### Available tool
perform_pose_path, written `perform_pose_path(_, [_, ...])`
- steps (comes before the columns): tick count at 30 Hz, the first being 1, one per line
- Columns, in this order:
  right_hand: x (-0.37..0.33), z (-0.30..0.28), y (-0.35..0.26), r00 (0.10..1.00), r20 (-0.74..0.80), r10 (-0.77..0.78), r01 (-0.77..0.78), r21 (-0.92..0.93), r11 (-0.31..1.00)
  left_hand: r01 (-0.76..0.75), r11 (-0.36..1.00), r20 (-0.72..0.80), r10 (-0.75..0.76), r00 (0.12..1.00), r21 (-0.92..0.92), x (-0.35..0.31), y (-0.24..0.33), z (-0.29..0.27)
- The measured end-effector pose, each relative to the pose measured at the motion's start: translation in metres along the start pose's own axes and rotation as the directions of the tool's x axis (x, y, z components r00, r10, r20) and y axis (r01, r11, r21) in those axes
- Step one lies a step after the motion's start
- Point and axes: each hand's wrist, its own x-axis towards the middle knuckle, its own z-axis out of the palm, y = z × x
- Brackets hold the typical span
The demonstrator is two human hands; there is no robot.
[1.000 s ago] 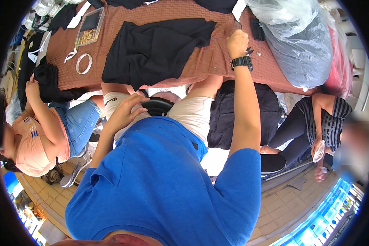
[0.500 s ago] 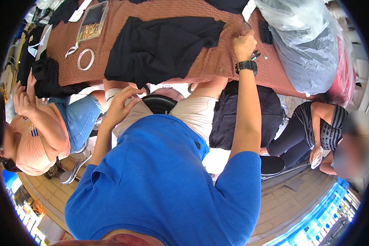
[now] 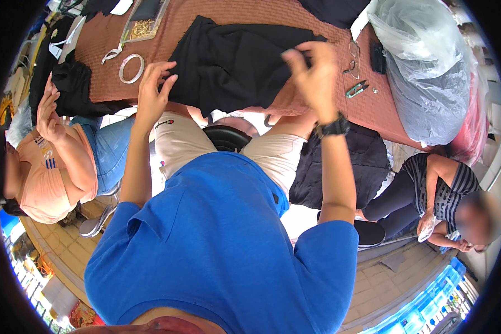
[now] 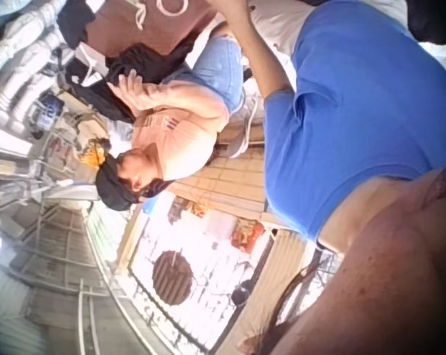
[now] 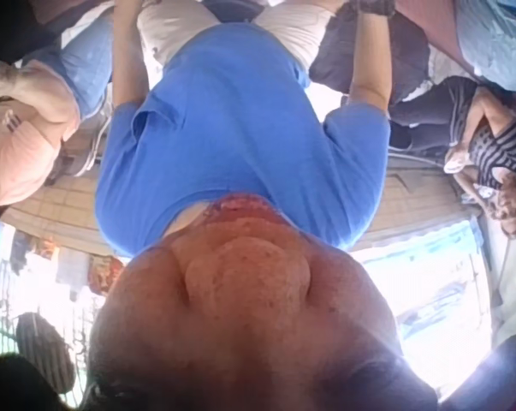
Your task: The person applies small white adhesive labels to black garment pieces by hand, using a paper guide to position each label before pressing it into place.
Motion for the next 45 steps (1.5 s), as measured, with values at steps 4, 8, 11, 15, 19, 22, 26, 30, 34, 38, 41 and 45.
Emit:
perform_pose_path(4, [-0.057,0.041,-0.050,0.911,0.309,-0.274,0.241,0.141,0.960,0.080,0.996,-0.023,-0.080,0.997,0.035,0.018,-0.008,0.017])
perform_pose_path(8, [-0.060,0.055,-0.015,0.883,0.323,-0.339,0.284,0.208,0.936,-0.089,0.969,0.147,0.055,0.988,0.232,0.029,-0.028,0.023])
perform_pose_path(11, [-0.021,0.019,-0.028,0.925,0.346,0.156,-0.331,0.530,0.781,0.077,0.956,0.018,-0.075,0.997,-0.284,0.042,-0.047,0.014])
perform_pose_path(15, [0.029,0.009,0.024,0.820,0.351,0.452,-0.547,0.712,0.440,0.103,0.920,0.012,-0.107,0.994,-0.378,0.057,-0.036,0.017])
perform_pose_path(19, [0.022,0.025,0.053,0.518,0.483,0.706,-0.742,0.664,0.091,-0.474,0.863,0.310,0.409,0.858,0.173,0.026,0.002,0.035])
perform_pose_path(22, [0.003,0.011,0.056,0.542,0.549,0.637,-0.835,0.434,0.337,-0.182,0.983,0.318,0.162,0.934,0.035,0.017,-0.009,0.031])
perform_pose_path(26, [-0.017,-0.017,0.055,0.656,0.495,0.569,-0.754,0.460,0.470,0.369,0.647,0.375,-0.136,0.917,-0.667,0.035,-0.018,-0.002])
perform_pose_path(30, [-0.011,-0.027,0.036,0.759,0.487,0.432,-0.641,0.678,0.361,0.521,0.489,0.397,-0.340,0.852,-0.700,0.034,-0.001,-0.011])
perform_pose_path(34, [-0.007,-0.040,0.037,0.813,0.362,0.456,-0.519,0.806,0.285,0.496,0.549,0.332,-0.374,0.866,-0.673,0.040,-0.019,-0.020])
perform_pose_path(38, [0.010,-0.080,0.022,0.881,0.140,0.451,-0.378,0.784,0.493,0.322,0.519,0.149,-0.348,0.926,-0.792,0.054,0.004,-0.061])
perform_pose_path(41, [0.020,-0.121,0.010,0.891,0.071,0.449,-0.298,0.838,0.458,0.200,0.547,0.088,-0.224,0.971,-0.813,0.058,0.026,-0.095])
perform_pose_path(45, [0.048,-0.162,-0.042,0.926,-0.031,0.377,-0.139,0.899,0.416,0.017,0.684,-0.038,-0.066,0.997,-0.729,0.063,0.076,-0.103])
